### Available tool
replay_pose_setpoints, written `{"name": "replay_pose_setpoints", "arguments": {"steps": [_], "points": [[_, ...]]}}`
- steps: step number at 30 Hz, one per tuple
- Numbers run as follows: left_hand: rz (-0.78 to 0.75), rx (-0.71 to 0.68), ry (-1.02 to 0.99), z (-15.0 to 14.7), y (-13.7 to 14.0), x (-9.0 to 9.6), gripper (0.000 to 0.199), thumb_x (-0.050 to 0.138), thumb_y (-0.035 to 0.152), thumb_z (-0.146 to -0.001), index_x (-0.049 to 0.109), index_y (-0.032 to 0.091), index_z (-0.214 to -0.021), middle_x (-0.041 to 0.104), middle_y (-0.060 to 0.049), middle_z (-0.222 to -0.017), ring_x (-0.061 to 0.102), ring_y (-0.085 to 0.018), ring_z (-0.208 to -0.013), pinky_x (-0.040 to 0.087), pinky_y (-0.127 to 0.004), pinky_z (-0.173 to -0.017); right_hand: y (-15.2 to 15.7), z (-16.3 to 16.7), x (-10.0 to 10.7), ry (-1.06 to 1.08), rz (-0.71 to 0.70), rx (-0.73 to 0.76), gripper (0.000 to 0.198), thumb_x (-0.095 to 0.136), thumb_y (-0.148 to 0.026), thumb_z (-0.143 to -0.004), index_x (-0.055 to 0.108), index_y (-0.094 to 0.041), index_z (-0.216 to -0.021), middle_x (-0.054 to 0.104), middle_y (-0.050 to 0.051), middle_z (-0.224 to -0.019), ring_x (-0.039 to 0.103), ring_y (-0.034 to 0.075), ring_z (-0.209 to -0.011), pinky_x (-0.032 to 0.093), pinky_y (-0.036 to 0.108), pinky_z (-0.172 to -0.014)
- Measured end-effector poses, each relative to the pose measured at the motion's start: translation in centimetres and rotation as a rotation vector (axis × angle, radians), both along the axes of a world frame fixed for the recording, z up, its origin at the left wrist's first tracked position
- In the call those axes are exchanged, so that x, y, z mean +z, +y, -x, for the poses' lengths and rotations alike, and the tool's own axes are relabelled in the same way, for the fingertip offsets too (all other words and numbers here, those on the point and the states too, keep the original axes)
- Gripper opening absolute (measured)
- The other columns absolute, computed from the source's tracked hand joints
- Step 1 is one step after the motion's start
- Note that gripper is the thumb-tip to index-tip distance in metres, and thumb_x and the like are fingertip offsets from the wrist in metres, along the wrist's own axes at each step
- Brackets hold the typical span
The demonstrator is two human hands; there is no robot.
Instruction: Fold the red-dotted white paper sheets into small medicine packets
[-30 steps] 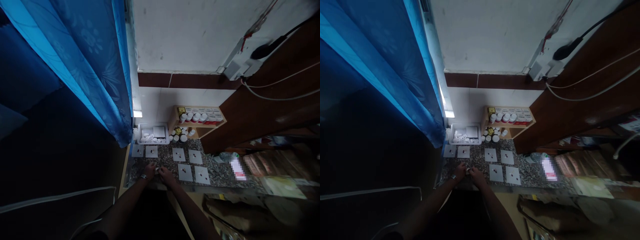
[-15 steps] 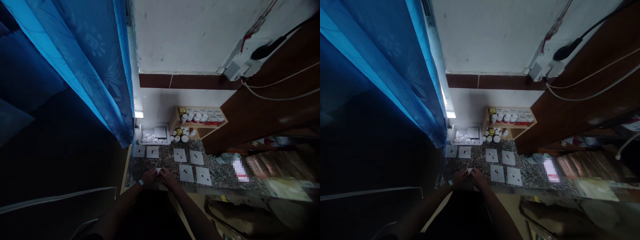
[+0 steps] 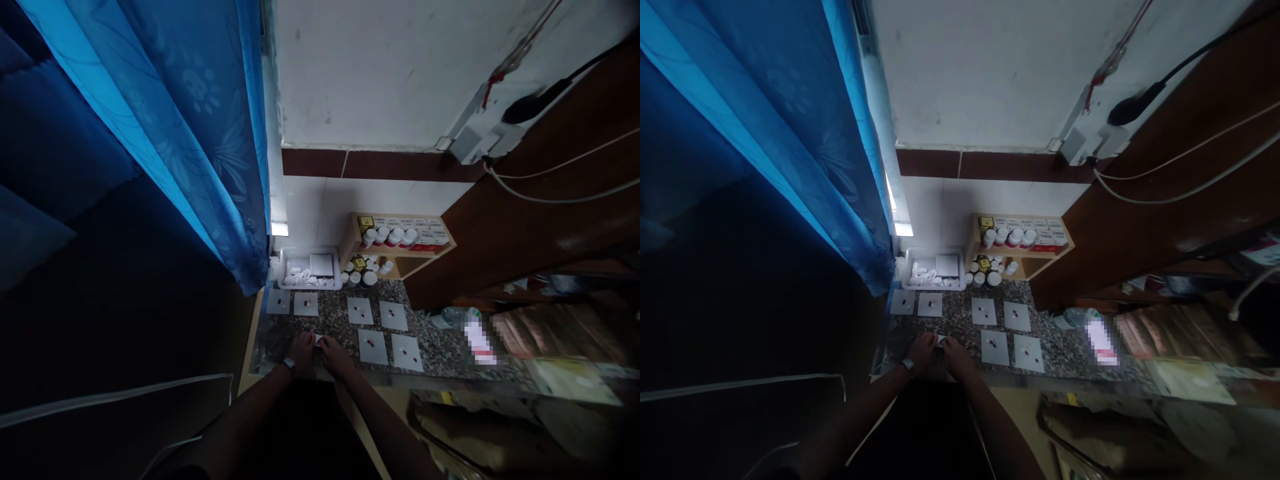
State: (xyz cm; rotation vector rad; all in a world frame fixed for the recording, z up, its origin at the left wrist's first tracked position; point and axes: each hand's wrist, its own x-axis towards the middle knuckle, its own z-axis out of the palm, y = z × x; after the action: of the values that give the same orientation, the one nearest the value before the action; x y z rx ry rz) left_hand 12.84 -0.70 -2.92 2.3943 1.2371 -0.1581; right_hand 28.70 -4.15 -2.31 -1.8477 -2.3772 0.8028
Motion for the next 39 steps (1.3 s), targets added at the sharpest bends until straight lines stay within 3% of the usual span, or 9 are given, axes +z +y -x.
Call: {"name": "replay_pose_setpoints", "arguments": {"steps": [4, 7, 11, 17, 21, 25, 29, 39], "points": [[-0.002, -0.042, 0.024, 0.0, -0.9, -0.3, 0.053, 0.038, 0.03, -0.086, 0.03, 0.015, -0.136, 0.029, -0.014, -0.142, 0.027, -0.029, -0.127, 0.033, -0.047, -0.095, 0.0, 0.1, 0.3, 0.009, 0.002, 0.005, 0.041, 0.043, -0.015, -0.078, 0.049, -0.016, -0.118, 0.051, 0.011, -0.117, 0.046, 0.02, -0.107, 0.036, 0.028, -0.09], [-0.019, -0.06, 0.041, 0.3, -1.2, -0.4, 0.057, 0.036, 0.036, -0.087, 0.025, 0.016, -0.139, 0.023, -0.012, -0.145, 0.023, -0.029, -0.13, 0.03, -0.049, -0.096, 0.1, 0.1, 0.3, 0.016, -0.001, -0.018, 0.04, 0.043, -0.016, -0.078, 0.051, -0.015, -0.116, 0.052, 0.011, -0.116, 0.047, 0.019, -0.105, 0.037, 0.026, -0.088], [-0.027, -0.097, 0.071, 0.6, -1.0, -0.8, 0.061, 0.033, 0.045, -0.087, 0.021, 0.018, -0.14, 0.02, -0.011, -0.146, 0.019, -0.03, -0.131, 0.025, -0.05, -0.099, 0.1, 0.4, -0.1, -0.059, -0.044, -0.183, 0.044, 0.035, -0.014, -0.081, 0.047, -0.014, -0.124, 0.054, 0.012, -0.116, 0.049, 0.019, -0.105, 0.037, 0.027, -0.087], [-0.066, -0.112, 0.102, 0.8, -1.3, -2.4, 0.063, 0.031, 0.045, -0.086, 0.016, 0.019, -0.141, 0.015, -0.009, -0.147, 0.011, -0.03, -0.133, 0.019, -0.057, -0.1, -0.4, 1.7, -1.8, -0.112, -0.131, -0.127, 0.048, 0.036, -0.026, -0.084, 0.039, -0.018, -0.132, 0.034, 0.01, -0.14, 0.022, 0.024, -0.13, 0.018, 0.045, -0.102], [-0.072, -0.094, 0.114, 0.9, -2.0, -3.5, 0.065, 0.032, 0.046, -0.085, 0.016, 0.019, -0.141, 0.008, -0.009, -0.148, 0.006, -0.031, -0.134, 0.016, -0.062, -0.098, 0.5, 1.5, -1.5, -0.122, -0.093, -0.339, 0.043, 0.034, -0.02, -0.085, 0.046, -0.014, -0.125, 0.046, 0.013, -0.13, 0.038, 0.023, -0.119, 0.027, 0.036, -0.096], [-0.093, -0.054, 0.114, 0.7, -2.6, -3.6, 0.066, 0.032, 0.045, -0.084, 0.014, 0.019, -0.141, 0.006, -0.009, -0.148, 0.004, -0.032, -0.134, 0.014, -0.063, -0.098, 2.9, 1.1, -0.7, -0.078, -0.034, -0.451, 0.027, 0.044, -0.027, -0.083, 0.061, -0.017, -0.101, 0.059, 0.01, -0.104, 0.05, 0.02, -0.098, 0.034, 0.028, -0.086], [-0.085, -0.046, 0.098, 0.7, -2.7, -3.3, 0.068, 0.034, 0.046, -0.084, 0.014, 0.017, -0.141, 0.009, -0.011, -0.148, 0.007, -0.033, -0.133, 0.014, -0.062, -0.099, 5.1, 1.2, -0.3, -0.08, 0.063, -0.393, 0.015, 0.052, -0.021, -0.076, 0.063, -0.017, -0.085, 0.06, 0.008, -0.096, 0.051, 0.018, -0.094, 0.035, 0.024, -0.08], [-0.039, -0.011, 0.045, 1.2, -3.1, -2.9, 0.065, 0.039, 0.045, -0.083, 0.02, 0.019, -0.14, 0.017, -0.013, -0.146, 0.014, -0.032, -0.132, 0.017, -0.059, -0.1, 6.7, 1.3, 0.2, -0.083, 0.187, -0.261, 0.013, 0.053, -0.013, -0.074, 0.064, -0.015, -0.081, 0.064, 0.01, -0.091, 0.057, 0.017, -0.086, 0.036, 0.023, -0.07]]}}
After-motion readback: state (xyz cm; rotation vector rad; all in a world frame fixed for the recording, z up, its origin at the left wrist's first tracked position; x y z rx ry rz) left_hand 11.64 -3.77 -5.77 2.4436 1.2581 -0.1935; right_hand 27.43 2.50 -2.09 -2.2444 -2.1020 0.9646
